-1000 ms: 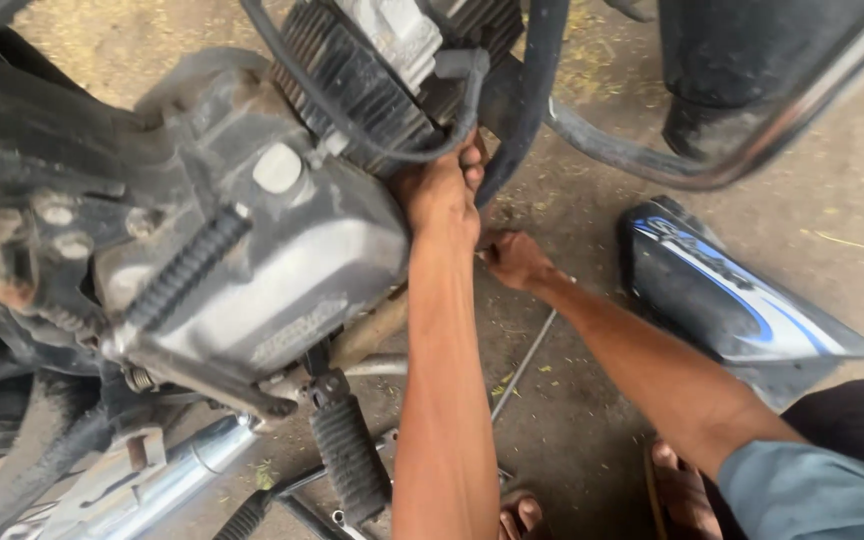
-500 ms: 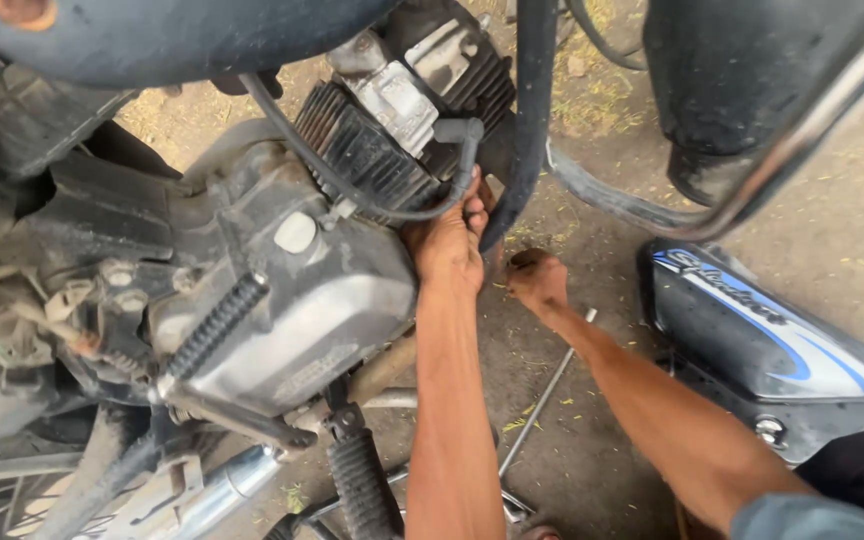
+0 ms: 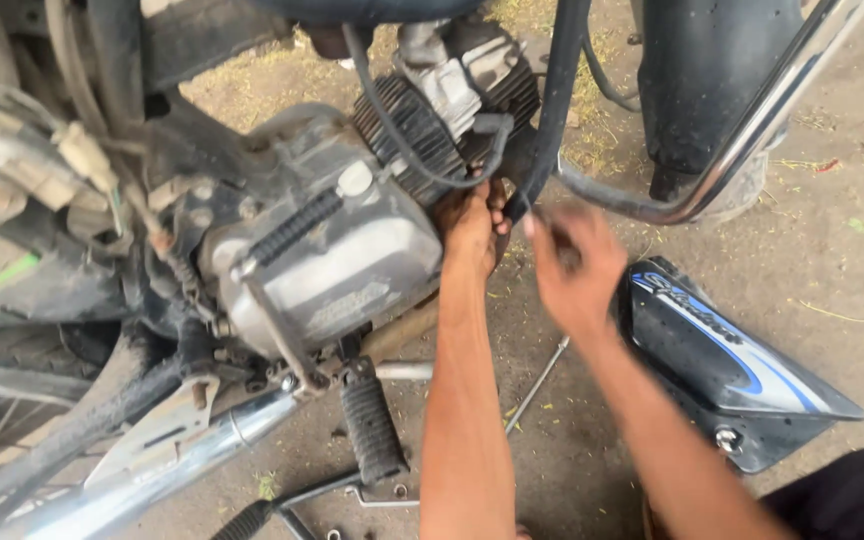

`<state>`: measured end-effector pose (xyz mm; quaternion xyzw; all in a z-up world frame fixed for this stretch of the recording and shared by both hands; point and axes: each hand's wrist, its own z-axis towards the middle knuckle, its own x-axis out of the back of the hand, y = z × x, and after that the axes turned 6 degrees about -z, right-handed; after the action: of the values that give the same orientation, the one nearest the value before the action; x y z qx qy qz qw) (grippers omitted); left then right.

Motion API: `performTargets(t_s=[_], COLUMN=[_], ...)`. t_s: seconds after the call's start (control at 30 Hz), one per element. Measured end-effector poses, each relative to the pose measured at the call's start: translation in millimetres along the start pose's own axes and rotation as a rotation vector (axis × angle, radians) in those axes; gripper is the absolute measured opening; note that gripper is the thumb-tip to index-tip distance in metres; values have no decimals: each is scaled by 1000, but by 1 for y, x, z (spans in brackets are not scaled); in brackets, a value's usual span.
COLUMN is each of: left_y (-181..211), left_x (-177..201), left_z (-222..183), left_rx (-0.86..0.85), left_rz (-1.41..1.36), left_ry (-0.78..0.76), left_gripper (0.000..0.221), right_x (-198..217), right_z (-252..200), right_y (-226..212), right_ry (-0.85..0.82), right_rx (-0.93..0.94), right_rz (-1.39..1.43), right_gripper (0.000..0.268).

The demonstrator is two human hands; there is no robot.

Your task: The person works on a motorcycle engine while the bike rests on its stand. They first adjust and tighten a fitting near the engine casing by hand, then use a T-handle wrench to repeatedly turn a bolt on the engine mount, steadying the bike with the other hand.

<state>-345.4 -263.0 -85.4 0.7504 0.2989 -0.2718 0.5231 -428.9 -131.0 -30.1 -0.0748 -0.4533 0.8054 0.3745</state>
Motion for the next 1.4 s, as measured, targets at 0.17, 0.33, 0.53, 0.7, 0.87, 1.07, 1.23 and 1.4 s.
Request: performTargets(t_s=[0.17, 0.33, 0.53, 0.7, 0.87, 1.07, 1.23, 1.4], left_y=[5, -1, 7, 15, 12, 9, 2, 8], left_x=[-11, -7, -14, -17, -12, -8, 0, -8], left_z=[-11, 0, -10, -18, -13, -6, 2, -7], left_rx=[-10, 29, 31, 93, 63, 39, 33, 42], left_rz=[46, 71, 107, 116, 128, 132, 118, 118], left_ry=[-23, -4, 12, 35, 6, 21, 25, 31], left_gripper=[18, 28, 24, 25, 24, 20, 19, 19], right_x=[-4, -11, -11, -20, -28, -36, -43, -45], right_z=[61, 84, 92, 82, 72, 76, 78, 81], right_y=[-21, -19, 6, 20, 26, 11, 4, -1], right_ry=[-93, -426, -561, -491, -397, -430, -411, -424], right_rx=[413, 474, 450, 428, 414, 262, 188, 138], right_rz=[-347, -754, -694, -572, -511, -592, -681, -701], right_gripper=[24, 43, 47, 46, 41, 40, 36, 32])
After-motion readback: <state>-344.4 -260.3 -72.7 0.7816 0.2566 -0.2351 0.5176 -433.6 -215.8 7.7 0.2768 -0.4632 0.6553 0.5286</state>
